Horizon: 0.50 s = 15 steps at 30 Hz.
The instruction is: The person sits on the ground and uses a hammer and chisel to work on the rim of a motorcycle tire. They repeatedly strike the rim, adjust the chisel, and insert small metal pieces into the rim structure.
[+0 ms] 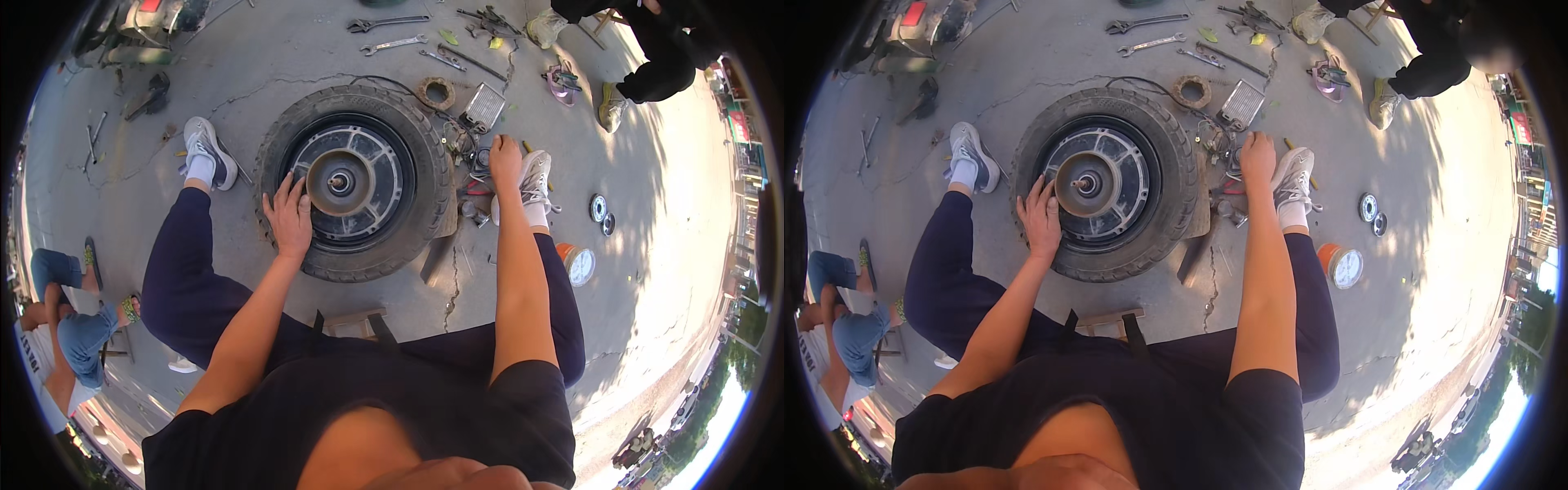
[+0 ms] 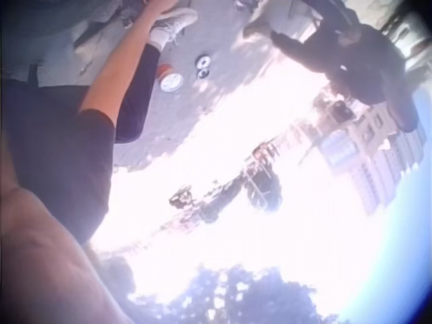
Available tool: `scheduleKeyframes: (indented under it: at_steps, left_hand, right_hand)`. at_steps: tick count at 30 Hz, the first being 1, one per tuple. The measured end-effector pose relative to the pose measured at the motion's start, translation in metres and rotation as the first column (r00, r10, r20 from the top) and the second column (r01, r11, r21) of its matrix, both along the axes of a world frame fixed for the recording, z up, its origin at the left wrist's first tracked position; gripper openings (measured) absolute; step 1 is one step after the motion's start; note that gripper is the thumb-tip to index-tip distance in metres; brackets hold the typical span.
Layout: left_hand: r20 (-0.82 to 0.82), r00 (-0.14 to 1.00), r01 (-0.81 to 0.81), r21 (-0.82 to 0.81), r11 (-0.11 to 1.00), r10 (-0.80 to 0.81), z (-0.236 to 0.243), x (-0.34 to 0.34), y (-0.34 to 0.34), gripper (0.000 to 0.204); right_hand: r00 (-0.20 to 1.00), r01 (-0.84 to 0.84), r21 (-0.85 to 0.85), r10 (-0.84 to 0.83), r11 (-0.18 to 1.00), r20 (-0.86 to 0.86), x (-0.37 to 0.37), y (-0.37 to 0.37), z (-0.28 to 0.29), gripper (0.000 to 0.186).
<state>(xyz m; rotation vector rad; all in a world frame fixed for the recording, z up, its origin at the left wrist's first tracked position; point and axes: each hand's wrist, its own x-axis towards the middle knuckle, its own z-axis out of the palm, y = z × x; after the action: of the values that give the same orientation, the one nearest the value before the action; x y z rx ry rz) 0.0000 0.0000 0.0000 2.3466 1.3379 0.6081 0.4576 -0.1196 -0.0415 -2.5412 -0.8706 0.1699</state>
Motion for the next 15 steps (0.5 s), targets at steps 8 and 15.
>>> scheduleKeyframes:
  at_steps: [8,15]
  left_hand:
    - [-0.049,0.999,0.009,-0.031,0.999,-0.01,0.015,0.017,0.0,0.045]
    - [-0.072,0.997,-0.005,-0.073,0.997,0.0,0.019,0.017,0.0,0.051]
  right_hand:
    - [0.887,-0.288,-0.244,0.354,0.926,0.297,0.084,0.161,-0.002,0.029]
    - [0.898,-0.159,-0.352,0.283,0.923,0.337,0.139,0.207,-0.069,0.038]
